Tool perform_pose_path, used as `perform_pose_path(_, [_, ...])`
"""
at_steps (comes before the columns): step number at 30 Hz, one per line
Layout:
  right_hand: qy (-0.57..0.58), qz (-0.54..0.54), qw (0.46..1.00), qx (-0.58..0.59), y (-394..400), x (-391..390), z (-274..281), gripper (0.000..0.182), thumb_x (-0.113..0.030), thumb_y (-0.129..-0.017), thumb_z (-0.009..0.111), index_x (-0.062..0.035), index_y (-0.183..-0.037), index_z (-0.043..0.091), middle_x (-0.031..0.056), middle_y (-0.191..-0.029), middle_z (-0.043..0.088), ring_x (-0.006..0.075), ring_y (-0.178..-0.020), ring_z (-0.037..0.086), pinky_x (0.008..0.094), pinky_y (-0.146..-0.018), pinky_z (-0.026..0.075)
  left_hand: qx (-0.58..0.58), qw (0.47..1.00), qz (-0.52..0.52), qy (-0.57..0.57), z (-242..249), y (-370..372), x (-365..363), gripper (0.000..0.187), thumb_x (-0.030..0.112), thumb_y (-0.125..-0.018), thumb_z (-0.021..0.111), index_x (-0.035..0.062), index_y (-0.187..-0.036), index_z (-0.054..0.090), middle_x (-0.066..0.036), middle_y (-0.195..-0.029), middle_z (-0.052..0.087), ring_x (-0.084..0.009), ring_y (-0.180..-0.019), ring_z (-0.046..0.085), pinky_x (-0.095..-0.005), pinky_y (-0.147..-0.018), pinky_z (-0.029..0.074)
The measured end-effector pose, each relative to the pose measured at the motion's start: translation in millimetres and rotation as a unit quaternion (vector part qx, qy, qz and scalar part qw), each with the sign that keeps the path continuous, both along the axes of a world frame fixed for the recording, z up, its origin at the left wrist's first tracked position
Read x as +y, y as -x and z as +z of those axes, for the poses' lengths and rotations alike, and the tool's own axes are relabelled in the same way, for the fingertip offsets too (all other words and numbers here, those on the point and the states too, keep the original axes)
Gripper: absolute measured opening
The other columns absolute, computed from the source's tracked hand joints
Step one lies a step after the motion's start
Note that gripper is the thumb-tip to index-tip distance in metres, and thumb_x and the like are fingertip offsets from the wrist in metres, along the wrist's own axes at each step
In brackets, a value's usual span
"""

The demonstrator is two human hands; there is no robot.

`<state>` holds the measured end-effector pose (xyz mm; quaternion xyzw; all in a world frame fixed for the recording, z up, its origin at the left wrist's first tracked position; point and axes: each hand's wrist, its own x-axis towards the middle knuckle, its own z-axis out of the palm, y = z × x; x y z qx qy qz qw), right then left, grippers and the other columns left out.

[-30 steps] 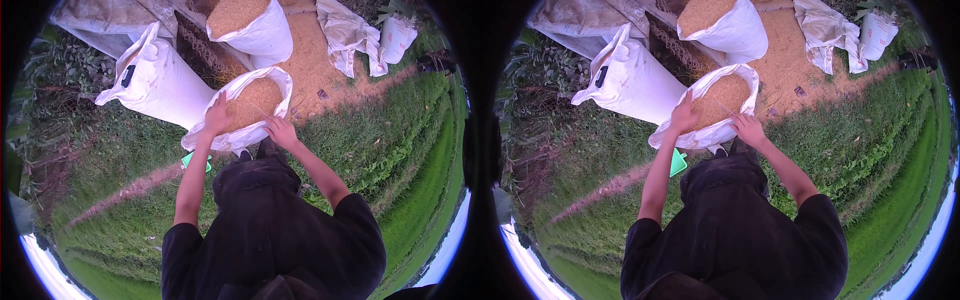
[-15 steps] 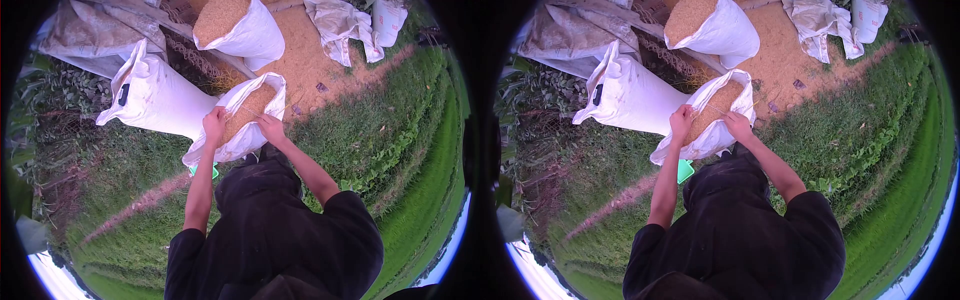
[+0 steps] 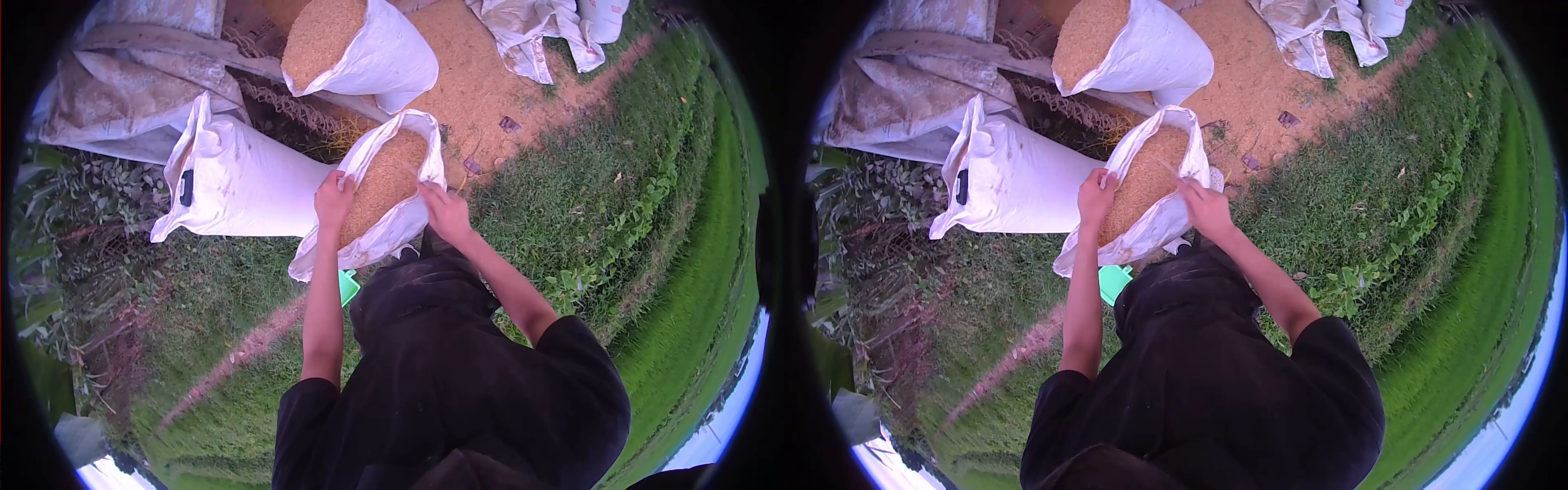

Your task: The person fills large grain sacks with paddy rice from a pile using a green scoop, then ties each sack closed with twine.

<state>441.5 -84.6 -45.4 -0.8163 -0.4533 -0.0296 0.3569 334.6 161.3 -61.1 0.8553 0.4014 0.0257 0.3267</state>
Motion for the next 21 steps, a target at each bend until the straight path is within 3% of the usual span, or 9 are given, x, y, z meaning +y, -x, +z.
perform_pose_path(6, [-0.024, -0.181, 0.975, 0.127, -27, -52, 0, 0.025, -0.006, -0.091, 0.053, -0.0078, -0.116, 0.055, 0.0090, -0.103, 0.069, 0.0326, -0.081, 0.067, 0.0416, -0.065, 0.052, -0.128, 0.975, -0.095, -0.156, 11, -77, -13, 0.077, 0.044, -0.081, 0.070, 0.0095, -0.141, 0.036, -0.022, -0.147, 0.037, -0.0382, -0.132, 0.040, -0.0532, -0.099, 0.038])
perform_pose_path(8, [-0.050, -0.221, 0.955, 0.189, -34, -61, -4, 0.023, -0.007, -0.092, 0.052, -0.0078, -0.115, 0.053, 0.0088, -0.101, 0.070, 0.0340, -0.082, 0.067, 0.0433, -0.066, 0.051, -0.128, 0.975, -0.112, -0.142, -14, -109, -9, 0.073, 0.045, -0.081, 0.069, 0.0090, -0.139, 0.040, -0.022, -0.142, 0.043, -0.0376, -0.129, 0.043, -0.0516, -0.099, 0.039])
perform_pose_path(10, [0.119, -0.163, 0.949, 0.241, -41, -67, -12, 0.020, -0.011, -0.093, 0.050, -0.0089, -0.113, 0.051, 0.0072, -0.094, 0.071, 0.0335, -0.085, 0.067, 0.0447, -0.070, 0.051, -0.124, 0.976, -0.129, -0.127, -14, -129, -5, 0.070, 0.046, -0.082, 0.067, 0.0084, -0.137, 0.044, -0.022, -0.138, 0.048, -0.0370, -0.127, 0.047, -0.0500, -0.098, 0.040])
perform_pose_path(12, [0.111, -0.133, 0.952, 0.251, -44, -63, -26, 0.020, -0.012, -0.094, 0.049, -0.0095, -0.113, 0.051, 0.0063, -0.092, 0.071, 0.0335, -0.085, 0.067, 0.0448, -0.071, 0.051, 0.048, 0.982, -0.138, 0.123, -11, -141, 2, 0.065, 0.049, -0.084, 0.064, 0.0076, -0.133, 0.050, -0.021, -0.127, 0.057, -0.0355, -0.121, 0.053, -0.0459, -0.099, 0.041])
perform_pose_path(13, [0.104, -0.096, 0.955, 0.260, -44, -60, -31, 0.019, -0.014, -0.094, 0.048, -0.0101, -0.113, 0.051, 0.0055, -0.090, 0.072, 0.0336, -0.086, 0.067, 0.0448, -0.073, 0.051, 0.053, 0.980, -0.146, 0.122, -10, -143, -3, 0.065, 0.049, -0.084, 0.064, 0.0076, -0.133, 0.050, -0.021, -0.127, 0.057, -0.0355, -0.121, 0.053, -0.0459, -0.099, 0.041])
perform_pose_path(16, [0.112, -0.075, 0.951, 0.279, -45, -47, -38, 0.019, -0.014, -0.094, 0.048, -0.0111, -0.112, 0.051, 0.0055, -0.090, 0.072, 0.0326, -0.085, 0.067, 0.0445, -0.073, 0.051, 0.048, 0.987, -0.139, 0.061, -3, -136, -23, 0.057, 0.049, -0.087, 0.061, 0.0079, -0.126, 0.057, -0.020, -0.116, 0.064, -0.0346, -0.112, 0.059, -0.0435, -0.097, 0.043])
perform_pose_path(18, [0.098, -0.075, 0.951, 0.283, -44, -38, -48, 0.018, -0.014, -0.094, 0.048, -0.0110, -0.112, 0.051, 0.0054, -0.089, 0.071, 0.0328, -0.085, 0.067, 0.0443, -0.072, 0.051, -0.081, 0.963, -0.203, 0.160, 9, -126, -39, 0.064, 0.051, -0.084, 0.064, 0.0024, -0.125, 0.054, -0.021, -0.123, 0.059, -0.0359, -0.117, 0.055, -0.0458, -0.097, 0.041])
perform_pose_path(19, [0.100, -0.072, 0.944, 0.307, -44, -34, -52, 0.018, -0.013, -0.094, 0.048, -0.0104, -0.112, 0.051, 0.0054, -0.088, 0.071, 0.0325, -0.084, 0.067, 0.0435, -0.073, 0.051, -0.077, 0.963, -0.203, 0.159, 9, -120, -48, 0.064, 0.051, -0.084, 0.064, 0.0024, -0.125, 0.054, -0.021, -0.123, 0.059, -0.0359, -0.117, 0.055, -0.0458, -0.097, 0.041])
perform_pose_path(21, [0.103, -0.064, 0.934, 0.335, -42, -25, -59, 0.018, -0.013, -0.095, 0.047, -0.0099, -0.112, 0.051, 0.0054, -0.087, 0.071, 0.0322, -0.084, 0.067, 0.0427, -0.073, 0.051, -0.029, 0.965, -0.245, -0.094, 5, -108, -64, 0.071, 0.045, -0.076, 0.074, -0.0032, -0.122, 0.049, -0.022, -0.124, 0.055, -0.0377, -0.119, 0.050, -0.0466, -0.098, 0.039])
